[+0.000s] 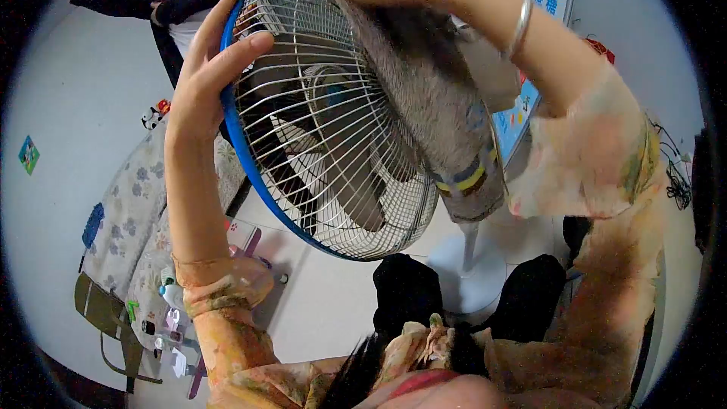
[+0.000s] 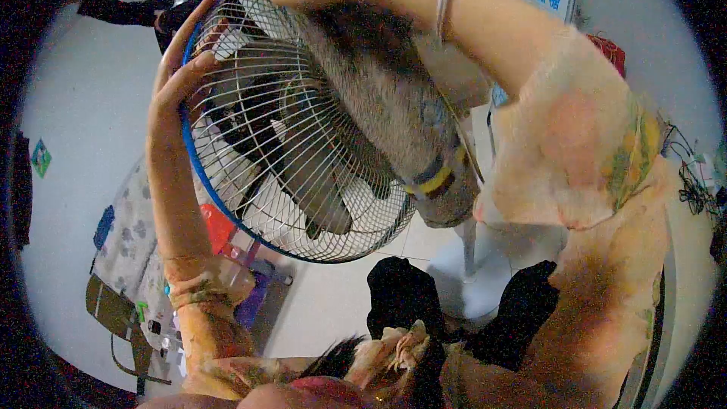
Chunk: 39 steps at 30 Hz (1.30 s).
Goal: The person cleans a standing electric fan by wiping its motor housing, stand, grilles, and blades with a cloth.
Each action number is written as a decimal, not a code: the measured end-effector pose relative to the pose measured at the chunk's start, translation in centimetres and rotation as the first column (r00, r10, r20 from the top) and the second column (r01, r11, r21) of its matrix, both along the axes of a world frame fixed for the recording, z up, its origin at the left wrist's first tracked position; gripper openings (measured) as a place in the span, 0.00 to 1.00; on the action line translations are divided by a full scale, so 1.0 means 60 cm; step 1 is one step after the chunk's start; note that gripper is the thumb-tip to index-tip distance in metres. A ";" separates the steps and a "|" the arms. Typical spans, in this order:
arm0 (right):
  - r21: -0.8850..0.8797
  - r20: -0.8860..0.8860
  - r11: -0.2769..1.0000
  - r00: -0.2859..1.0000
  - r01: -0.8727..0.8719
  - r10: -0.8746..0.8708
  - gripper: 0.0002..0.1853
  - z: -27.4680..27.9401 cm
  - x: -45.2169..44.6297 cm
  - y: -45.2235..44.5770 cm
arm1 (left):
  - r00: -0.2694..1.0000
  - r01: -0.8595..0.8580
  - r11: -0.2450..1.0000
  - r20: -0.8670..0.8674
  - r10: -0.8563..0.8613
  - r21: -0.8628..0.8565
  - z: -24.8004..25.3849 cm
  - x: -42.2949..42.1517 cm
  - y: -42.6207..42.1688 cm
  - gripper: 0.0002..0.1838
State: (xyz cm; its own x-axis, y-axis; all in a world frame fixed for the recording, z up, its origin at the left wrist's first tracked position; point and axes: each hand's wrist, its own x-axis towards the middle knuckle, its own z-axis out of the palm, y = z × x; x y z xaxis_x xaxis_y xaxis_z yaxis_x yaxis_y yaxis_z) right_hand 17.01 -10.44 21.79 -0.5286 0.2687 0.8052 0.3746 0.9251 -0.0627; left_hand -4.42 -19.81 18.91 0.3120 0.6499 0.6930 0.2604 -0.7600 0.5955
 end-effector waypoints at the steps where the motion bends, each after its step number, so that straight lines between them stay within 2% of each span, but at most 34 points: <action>1: 0.024 -0.012 0.979 0.979 0.204 -0.204 0.21 -0.025 -0.011 -0.006 | 1.000 0.010 1.000 0.013 -0.010 -0.006 -0.001 -0.001 -0.002 0.43; 2: 0.217 -0.110 0.952 0.975 0.215 -0.195 0.13 -0.057 -0.013 -0.014 | 1.000 0.006 1.000 0.017 -0.006 -0.006 -0.002 -0.004 -0.004 0.43; 4: 0.203 -0.128 0.957 0.974 0.210 -0.186 0.12 -0.103 0.001 -0.018 | 1.000 -0.002 1.000 0.023 0.003 -0.017 -0.004 -0.011 -0.005 0.42; 5: 0.132 -0.065 0.968 0.976 0.213 -0.206 0.13 -0.116 0.016 -0.027 | 1.000 0.012 0.999 -0.007 -0.012 -0.052 -0.001 -0.028 0.008 0.42; 7: -0.008 0.065 0.973 0.971 0.231 -0.230 0.16 -0.121 0.042 -0.057 | 1.000 0.024 1.000 -0.002 -0.024 -0.008 -0.006 -0.034 0.019 0.42; 10: -0.120 0.044 0.969 0.976 0.215 -0.211 0.12 -0.079 0.062 -0.053 | 1.000 0.027 0.999 -0.007 -0.027 0.029 -0.004 -0.033 0.027 0.42; 11: -0.233 -0.099 0.967 0.987 0.102 -0.128 0.11 -0.072 0.063 -0.002 | 1.000 0.027 0.999 -0.012 -0.026 0.035 -0.002 -0.032 0.029 0.42; 13: -0.288 -0.011 0.957 0.999 -0.041 0.039 0.18 -0.012 0.075 -0.108 | 1.000 0.023 0.999 -0.018 -0.022 0.033 0.001 -0.028 0.032 0.42; 15: -0.149 -0.023 0.988 0.999 -0.041 0.038 0.19 -0.006 0.058 -0.098 | 0.999 0.041 0.999 -0.008 -0.041 0.011 0.004 -0.022 0.029 0.41; 18: -0.038 0.040 0.999 0.999 0.025 -0.023 0.21 -0.053 0.011 -0.062 | 1.000 0.013 1.000 0.000 -0.013 0.005 0.000 -0.018 0.021 0.40; 20: 0.229 -0.186 0.964 0.978 0.134 -0.091 0.13 -0.097 -0.011 -0.037 | 0.998 0.041 0.999 0.048 -0.040 -0.020 -0.006 -0.017 0.020 0.41; 23: 0.184 -0.093 0.970 0.986 0.156 -0.141 0.11 -0.145 0.025 -0.031 | 0.997 0.070 0.998 0.046 -0.070 -0.003 -0.006 -0.037 0.040 0.43; 26: 0.163 -0.012 0.974 0.987 0.158 -0.158 0.11 -0.140 0.056 -0.045 | 0.995 0.093 0.996 0.037 -0.092 -0.010 -0.007 -0.044 0.044 0.43; 28: 0.166 -0.065 0.972 0.985 0.166 -0.157 0.12 -0.110 0.064 -0.043 | 0.999 -0.012 0.998 -0.045 0.015 0.059 -0.004 -0.044 0.047 0.46; 30: 0.233 -0.221 0.952 0.964 0.200 -0.148 0.12 -0.087 0.059 -0.023 | 0.995 -0.067 0.994 -0.067 0.073 0.084 -0.004 -0.032 0.041 0.48; 33: 0.338 -0.105 0.941 0.993 -0.015 0.054 0.21 -0.066 -0.014 -0.033 | 0.998 -0.067 0.997 -0.013 0.067 0.039 0.000 -0.011 0.021 0.45; 35: 0.318 -0.034 0.948 0.999 0.024 -0.014 0.19 -0.080 -0.015 -0.034 | 0.998 -0.047 0.999 0.047 0.047 -0.002 -0.001 -0.012 0.014 0.40; 36: 0.205 0.013 0.979 1.000 -0.018 0.015 0.18 -0.084 -0.002 -0.055 | 0.999 -0.028 1.000 0.045 0.028 0.003 -0.005 -0.014 0.013 0.38; 37: 0.499 -0.127 0.865 0.992 0.045 0.021 0.12 -0.101 -0.016 -0.041 | 0.999 -0.011 1.000 0.045 0.011 0.008 -0.009 -0.019 0.013 0.37; 38: 0.446 -0.132 0.892 0.991 0.066 -0.007 0.10 -0.122 -0.016 -0.036 | 0.999 0.005 1.000 0.045 -0.006 0.013 -0.013 -0.025 0.015 0.35; 39: 0.391 -0.137 0.916 0.990 0.088 -0.037 0.09 -0.148 -0.003 -0.038 | 0.999 -0.034 0.999 0.005 0.034 0.015 -0.013 -0.035 0.019 0.39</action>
State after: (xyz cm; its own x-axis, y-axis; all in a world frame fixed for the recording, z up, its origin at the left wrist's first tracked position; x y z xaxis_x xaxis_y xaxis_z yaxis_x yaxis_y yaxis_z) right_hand 16.82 -12.74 12.91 -0.4101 -0.0561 0.9103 0.4452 0.8588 0.2534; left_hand -6.54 -18.65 18.15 0.2866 0.6497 0.7041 0.2833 -0.7595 0.5856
